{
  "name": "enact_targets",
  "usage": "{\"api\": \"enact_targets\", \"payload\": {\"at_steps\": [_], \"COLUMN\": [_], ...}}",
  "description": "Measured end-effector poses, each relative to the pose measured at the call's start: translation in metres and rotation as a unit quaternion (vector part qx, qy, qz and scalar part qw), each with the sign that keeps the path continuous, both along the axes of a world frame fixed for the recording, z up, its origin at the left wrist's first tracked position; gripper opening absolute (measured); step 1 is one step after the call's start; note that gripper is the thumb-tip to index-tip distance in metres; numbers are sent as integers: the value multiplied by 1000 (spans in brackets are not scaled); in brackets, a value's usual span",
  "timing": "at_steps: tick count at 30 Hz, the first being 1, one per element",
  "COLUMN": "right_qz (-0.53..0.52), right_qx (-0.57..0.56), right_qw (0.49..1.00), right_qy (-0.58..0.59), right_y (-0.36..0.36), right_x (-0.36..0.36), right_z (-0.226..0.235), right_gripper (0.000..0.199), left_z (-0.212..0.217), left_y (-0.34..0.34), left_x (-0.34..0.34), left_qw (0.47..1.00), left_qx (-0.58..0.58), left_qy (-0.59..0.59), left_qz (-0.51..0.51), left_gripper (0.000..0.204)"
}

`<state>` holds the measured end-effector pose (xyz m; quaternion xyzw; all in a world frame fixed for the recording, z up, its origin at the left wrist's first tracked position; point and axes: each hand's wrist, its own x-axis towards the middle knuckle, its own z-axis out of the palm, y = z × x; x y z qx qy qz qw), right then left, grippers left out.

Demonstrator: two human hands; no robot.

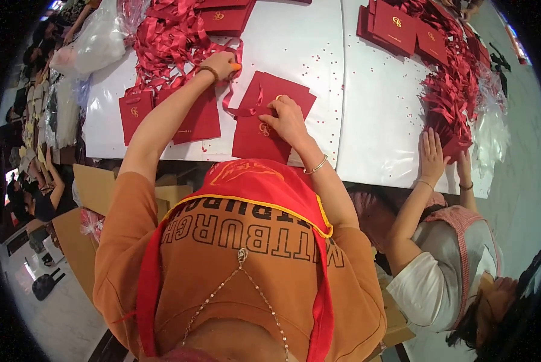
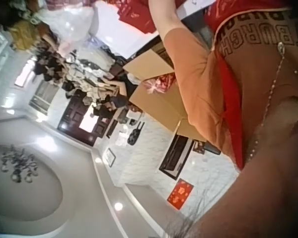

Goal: Tying decorative ribbons on small red gift bags and trimming them with scissors.

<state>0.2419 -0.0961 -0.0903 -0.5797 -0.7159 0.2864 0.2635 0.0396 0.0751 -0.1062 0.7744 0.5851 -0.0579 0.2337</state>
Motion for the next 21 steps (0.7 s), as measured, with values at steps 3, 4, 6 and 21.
{"api": "enact_targets", "payload": {"at_steps": [3,4,6,21], "right_qz": [-11,-12,-5,-16], "right_qx": [0,-2,-10,76], "right_qw": [1000,1000,1000,988], "right_qy": [16,17,8,-133], "right_y": [-1,0,1,-23], "right_x": [1,1,0,11], "right_z": [-2,-2,-1,26], "right_gripper": [31,30,31,30], "left_z": [2,6,10,19], "left_y": [7,7,5,-107], "left_x": [-15,-17,-19,43], "left_qw": [987,970,963,940], "left_qx": [-13,-53,-19,-106], "left_qy": [-159,-229,-256,-324], "left_qz": [18,65,85,-7], "left_gripper": [30,34,24,16]}}
